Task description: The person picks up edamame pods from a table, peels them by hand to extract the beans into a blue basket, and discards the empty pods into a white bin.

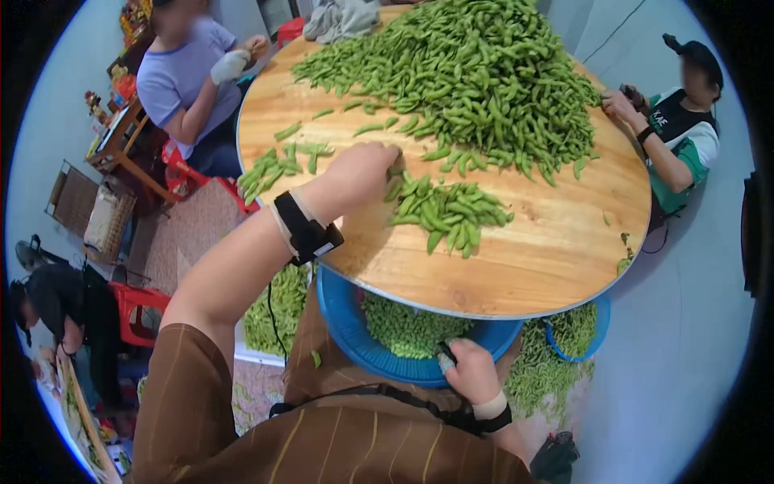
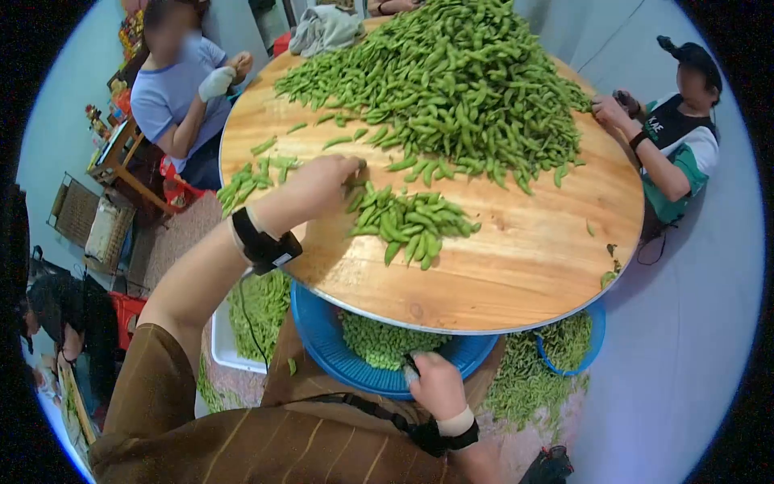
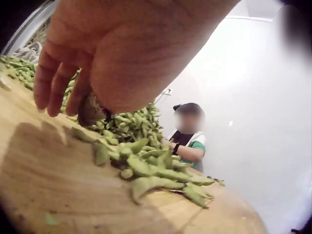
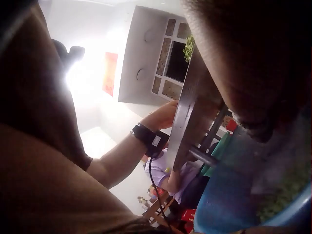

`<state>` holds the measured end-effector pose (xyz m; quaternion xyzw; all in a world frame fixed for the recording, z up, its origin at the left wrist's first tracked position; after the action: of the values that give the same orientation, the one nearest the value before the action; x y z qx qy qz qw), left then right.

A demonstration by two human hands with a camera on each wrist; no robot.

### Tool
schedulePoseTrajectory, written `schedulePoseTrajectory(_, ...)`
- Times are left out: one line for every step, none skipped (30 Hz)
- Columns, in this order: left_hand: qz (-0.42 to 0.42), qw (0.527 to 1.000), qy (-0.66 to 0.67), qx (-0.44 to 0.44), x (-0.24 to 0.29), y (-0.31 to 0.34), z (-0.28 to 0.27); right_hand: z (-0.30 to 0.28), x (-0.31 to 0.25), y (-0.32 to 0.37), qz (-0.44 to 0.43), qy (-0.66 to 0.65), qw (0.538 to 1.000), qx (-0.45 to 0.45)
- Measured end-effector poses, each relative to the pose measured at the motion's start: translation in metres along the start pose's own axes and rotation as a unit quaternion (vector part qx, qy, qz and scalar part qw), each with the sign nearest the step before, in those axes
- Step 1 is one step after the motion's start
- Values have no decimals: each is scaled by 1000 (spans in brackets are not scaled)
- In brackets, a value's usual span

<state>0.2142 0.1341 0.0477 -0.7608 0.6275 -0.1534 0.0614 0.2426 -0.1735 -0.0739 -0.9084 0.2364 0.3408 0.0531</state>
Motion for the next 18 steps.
schedulePoseTrajectory(5, 1000, -7, -16, -2, -7, 6, 1, 4, 0, 7, -1, 1000, -1)
schedulePoseTrajectory(13, 1000, -11, -16, -2, -12, 11, -1, 7, 0, 8, -4, 1000, 7)
schedulePoseTrajectory(1, 999, 47, -18, 6, -12, 13, 2, 11, 0, 21, -6, 1000, -11)
schedulePoseTrajectory(-12, 994, 106, -23, 14, -10, 17, 5, 14, 0, 35, -10, 999, -31)
schedulePoseTrajectory(-17, 989, 148, -9, 23, -7, 18, 5, 15, 0, 32, -9, 999, -26)
schedulePoseTrajectory(-13, 989, 148, -13, 32, -5, 19, 5, 15, 0, 36, -13, 999, -23)
schedulePoseTrajectory(-18, 984, 173, -29, 41, -3, 20, 6, 16, -2, 37, -10, 999, -30)
schedulePoseTrajectory(-26, 979, 198, -42, 47, 0, 22, 6, 15, -3, 37, -6, 999, -37)
schedulePoseTrajectory(-36, 976, 209, -46, 51, 3, 22, 6, 16, -4, 37, -7, 999, -36)
schedulePoseTrajectory(-35, 976, 209, -47, 55, 6, 22, 7, 16, -5, 35, -4, 999, -39)
schedulePoseTrajectory(-42, 987, 153, 11, 55, 10, 13, 8, 16, -5, 34, -2, 999, -41)
schedulePoseTrajectory(-48, 992, 97, 68, 54, 14, 3, 8, 17, -5, 35, -3, 999, -40)
schedulePoseTrajectory(-74, 989, 103, 81, 50, 17, 1, 8, 17, -5, 32, -6, 999, -30)
schedulePoseTrajectory(-72, 989, 103, 79, 48, 19, -2, 8, 16, -5, 28, -9, 999, -21)
schedulePoseTrajectory(-91, 987, 124, 49, 41, 21, -1, 7, 14, -4, 29, -9, 999, -20)
schedulePoseTrajectory(-110, 983, 144, 20, 37, 23, 0, 5, 11, -5, 28, -21, 999, -27)
schedulePoseTrajectory(-135, 967, 212, 41, 39, 29, -2, 2, 6, -5, 27, -32, 999, -34)
schedulePoseTrajectory(-134, 967, 212, 42, 48, 33, -7, -1, 3, -7, 27, -32, 999, -33)
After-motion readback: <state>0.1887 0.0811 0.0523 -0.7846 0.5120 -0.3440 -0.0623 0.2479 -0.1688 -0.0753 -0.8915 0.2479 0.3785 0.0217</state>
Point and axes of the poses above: each hand's wrist, its own y-axis away from the middle knuckle, its own z-axis out of the palm, x = y × z, the point moved 6 cm from there along -y, towards the middle knuckle, and after that the axes turned 13 degrees about z, right-handed, at the moved point
